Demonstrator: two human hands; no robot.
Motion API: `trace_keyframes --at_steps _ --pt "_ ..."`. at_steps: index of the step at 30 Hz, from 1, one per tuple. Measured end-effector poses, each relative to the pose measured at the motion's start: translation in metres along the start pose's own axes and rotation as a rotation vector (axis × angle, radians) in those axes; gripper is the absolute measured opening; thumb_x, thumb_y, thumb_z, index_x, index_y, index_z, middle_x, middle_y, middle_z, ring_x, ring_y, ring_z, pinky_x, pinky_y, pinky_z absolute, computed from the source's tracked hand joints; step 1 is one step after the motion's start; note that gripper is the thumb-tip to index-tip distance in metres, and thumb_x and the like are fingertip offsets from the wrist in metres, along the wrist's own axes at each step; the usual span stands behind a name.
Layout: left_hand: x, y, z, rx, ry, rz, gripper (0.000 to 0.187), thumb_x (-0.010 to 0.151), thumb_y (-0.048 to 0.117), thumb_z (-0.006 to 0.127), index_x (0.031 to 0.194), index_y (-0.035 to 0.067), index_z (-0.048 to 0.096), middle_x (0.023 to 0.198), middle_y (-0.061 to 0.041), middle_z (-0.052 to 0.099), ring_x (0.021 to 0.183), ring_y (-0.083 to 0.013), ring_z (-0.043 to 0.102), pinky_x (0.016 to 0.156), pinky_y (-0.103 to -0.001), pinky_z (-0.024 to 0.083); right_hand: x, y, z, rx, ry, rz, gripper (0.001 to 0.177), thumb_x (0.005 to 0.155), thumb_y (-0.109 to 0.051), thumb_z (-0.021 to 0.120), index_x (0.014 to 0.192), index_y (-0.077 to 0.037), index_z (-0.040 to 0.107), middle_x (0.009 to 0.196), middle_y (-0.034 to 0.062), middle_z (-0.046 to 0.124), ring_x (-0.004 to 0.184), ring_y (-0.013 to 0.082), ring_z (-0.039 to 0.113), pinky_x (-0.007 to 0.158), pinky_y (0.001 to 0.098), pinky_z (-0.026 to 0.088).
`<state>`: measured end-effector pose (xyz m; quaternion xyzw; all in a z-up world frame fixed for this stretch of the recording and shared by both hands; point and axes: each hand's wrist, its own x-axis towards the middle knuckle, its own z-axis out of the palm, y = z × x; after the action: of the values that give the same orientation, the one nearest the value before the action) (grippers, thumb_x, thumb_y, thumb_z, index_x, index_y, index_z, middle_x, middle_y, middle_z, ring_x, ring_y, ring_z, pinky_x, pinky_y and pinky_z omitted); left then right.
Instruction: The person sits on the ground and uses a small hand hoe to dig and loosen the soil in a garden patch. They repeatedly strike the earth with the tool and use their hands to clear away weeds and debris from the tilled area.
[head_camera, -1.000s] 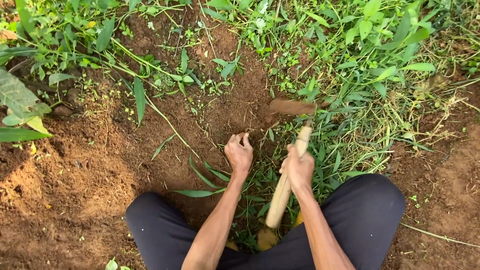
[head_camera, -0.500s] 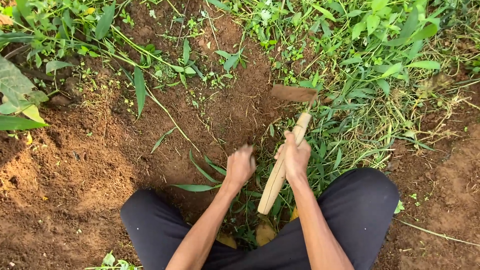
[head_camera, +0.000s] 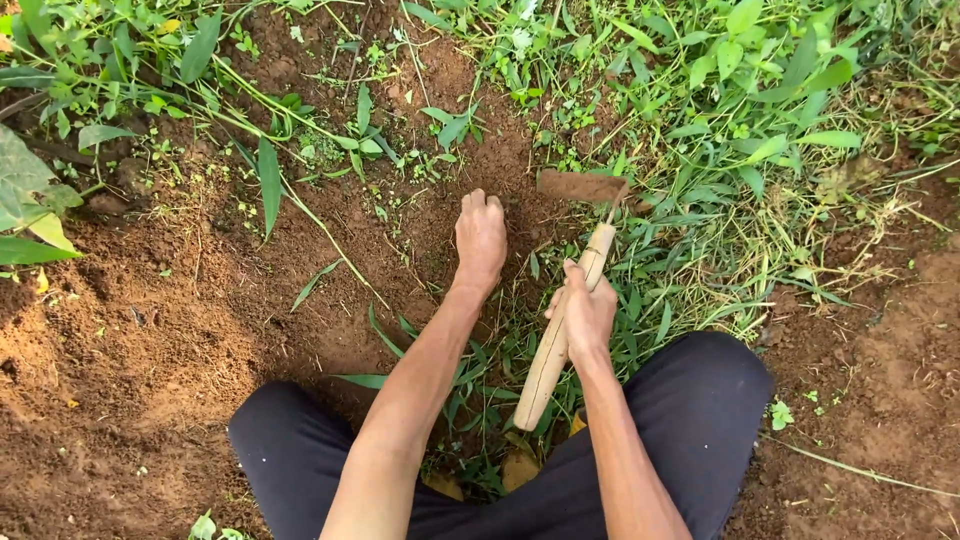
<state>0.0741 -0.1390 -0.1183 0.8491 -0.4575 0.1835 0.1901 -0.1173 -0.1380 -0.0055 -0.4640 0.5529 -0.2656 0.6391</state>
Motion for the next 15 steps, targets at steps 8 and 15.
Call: trace_keyframes --at_steps 8,15 --pt "-0.015 0.015 -0.016 -0.015 -0.114 -0.123 0.013 0.094 -0.002 0.063 0.104 -0.008 0.069 0.094 -0.017 0.062 0.073 -0.0282 0.069 0.056 -0.039 0.061 0.014 0.007 0.007 0.004 -0.074 0.004 0.028 0.103 -0.033 0.054 0.098 -0.006 0.057 0.064 0.0062 0.062 0.048 0.0167 0.063 0.050 0.0300 0.052" --pt "-0.005 0.015 -0.038 0.009 -0.224 -0.150 0.019 0.087 -0.011 0.064 0.104 -0.012 0.073 0.097 -0.026 0.067 0.080 -0.0354 0.075 0.061 -0.044 0.064 0.004 -0.005 0.009 -0.233 -0.170 -0.003 0.027 0.100 -0.032 0.057 0.095 -0.005 0.061 0.061 0.0076 0.065 0.047 0.0180 0.067 0.050 0.0322 0.054"
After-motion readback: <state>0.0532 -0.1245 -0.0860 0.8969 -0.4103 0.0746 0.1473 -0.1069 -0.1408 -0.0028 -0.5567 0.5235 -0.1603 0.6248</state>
